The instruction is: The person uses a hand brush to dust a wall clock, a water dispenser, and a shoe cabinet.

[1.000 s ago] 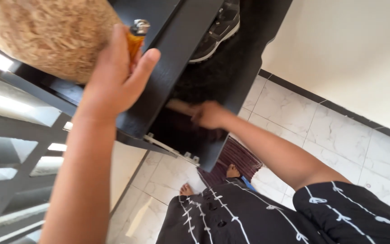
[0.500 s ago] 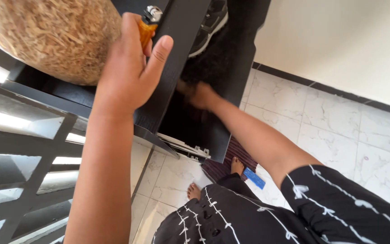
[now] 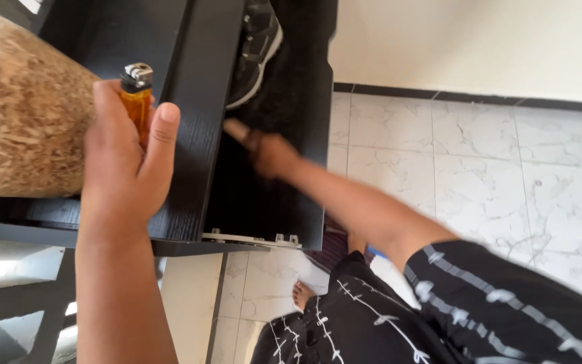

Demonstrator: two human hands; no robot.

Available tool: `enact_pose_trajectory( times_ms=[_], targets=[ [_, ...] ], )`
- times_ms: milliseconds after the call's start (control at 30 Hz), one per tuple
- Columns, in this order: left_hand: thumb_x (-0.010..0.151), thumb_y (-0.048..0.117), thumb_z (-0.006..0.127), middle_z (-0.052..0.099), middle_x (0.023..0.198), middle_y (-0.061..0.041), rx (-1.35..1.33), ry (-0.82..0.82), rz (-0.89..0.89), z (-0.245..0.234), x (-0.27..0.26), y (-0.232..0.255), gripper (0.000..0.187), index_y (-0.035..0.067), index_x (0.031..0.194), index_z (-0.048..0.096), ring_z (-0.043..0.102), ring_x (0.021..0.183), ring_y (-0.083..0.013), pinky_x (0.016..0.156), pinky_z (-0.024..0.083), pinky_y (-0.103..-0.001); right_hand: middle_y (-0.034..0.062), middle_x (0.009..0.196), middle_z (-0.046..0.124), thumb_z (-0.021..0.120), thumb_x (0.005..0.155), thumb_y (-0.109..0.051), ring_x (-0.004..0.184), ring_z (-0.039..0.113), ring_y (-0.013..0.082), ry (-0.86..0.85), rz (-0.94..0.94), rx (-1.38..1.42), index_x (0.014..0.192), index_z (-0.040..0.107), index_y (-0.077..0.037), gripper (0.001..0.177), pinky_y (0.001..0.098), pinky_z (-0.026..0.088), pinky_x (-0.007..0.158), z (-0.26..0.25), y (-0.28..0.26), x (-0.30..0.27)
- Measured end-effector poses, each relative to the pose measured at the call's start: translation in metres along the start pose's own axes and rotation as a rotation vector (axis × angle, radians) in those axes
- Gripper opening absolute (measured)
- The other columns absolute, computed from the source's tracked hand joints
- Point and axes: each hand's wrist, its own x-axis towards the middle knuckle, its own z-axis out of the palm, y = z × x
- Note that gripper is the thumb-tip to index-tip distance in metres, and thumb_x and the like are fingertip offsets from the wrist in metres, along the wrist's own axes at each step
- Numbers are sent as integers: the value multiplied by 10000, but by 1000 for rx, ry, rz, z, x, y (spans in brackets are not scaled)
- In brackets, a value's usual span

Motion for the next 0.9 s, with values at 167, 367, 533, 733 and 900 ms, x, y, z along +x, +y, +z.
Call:
enact_pose_trajectory(
  times_ms=[167, 367, 533, 733, 900],
  targets=[
    [1192, 369, 619, 600, 937, -107, -12, 1, -54, -1, -4, -9, 424, -22, 1228, 459, 589, 800, -222, 780, 497, -368, 246, 981, 706, 643, 820, -55, 929, 676, 415, 552, 104, -342, 1168, 676, -49, 350, 513, 551, 784, -136, 124, 51],
    [1206, 379, 600, 607, 938, -104, 16, 2, -60, -3, -2, -5, 446, -31, 1281, 443, 600, 822, -200, 811, 494, -363, 224, 1112, 670, 757, 839, -219, 977, 661, 403, 485, -129, -326, 1220, 632, -6, 454, 501, 542, 824, -189, 86, 1],
    [1210, 373, 593, 592, 921, -99, -9, -16, -74, -4, -3, -1, 429, -28, 1262, 447, 577, 804, -190, 783, 496, -346, 219, 1186, 691, 733, 856, -216, 1088, 660, 366, -59, -392, -65, 1212, 681, -39, 401, 457, 518, 929, -83, -4, -119],
    [1184, 338, 590, 578, 958, -88, -20, -4, -72, -6, -2, 9, 395, -23, 1239, 437, 548, 836, -173, 785, 477, -335, 186, 1140, 716, 593, 949, -227, 1006, 676, 288, -158, -20, 7, 1265, 697, -80, 364, 404, 528, 844, -134, 67, -122],
    [1221, 291, 569, 598, 1014, -78, -25, -37, -36, -6, -7, -2, 355, -30, 1213, 418, 520, 829, -145, 805, 479, -308, 168, 840, 689, 648, 920, -175, 546, 655, 233, 507, 171, -179, 1293, 641, -65, 388, 358, 542, 444, -203, 95, -109]
  ],
)
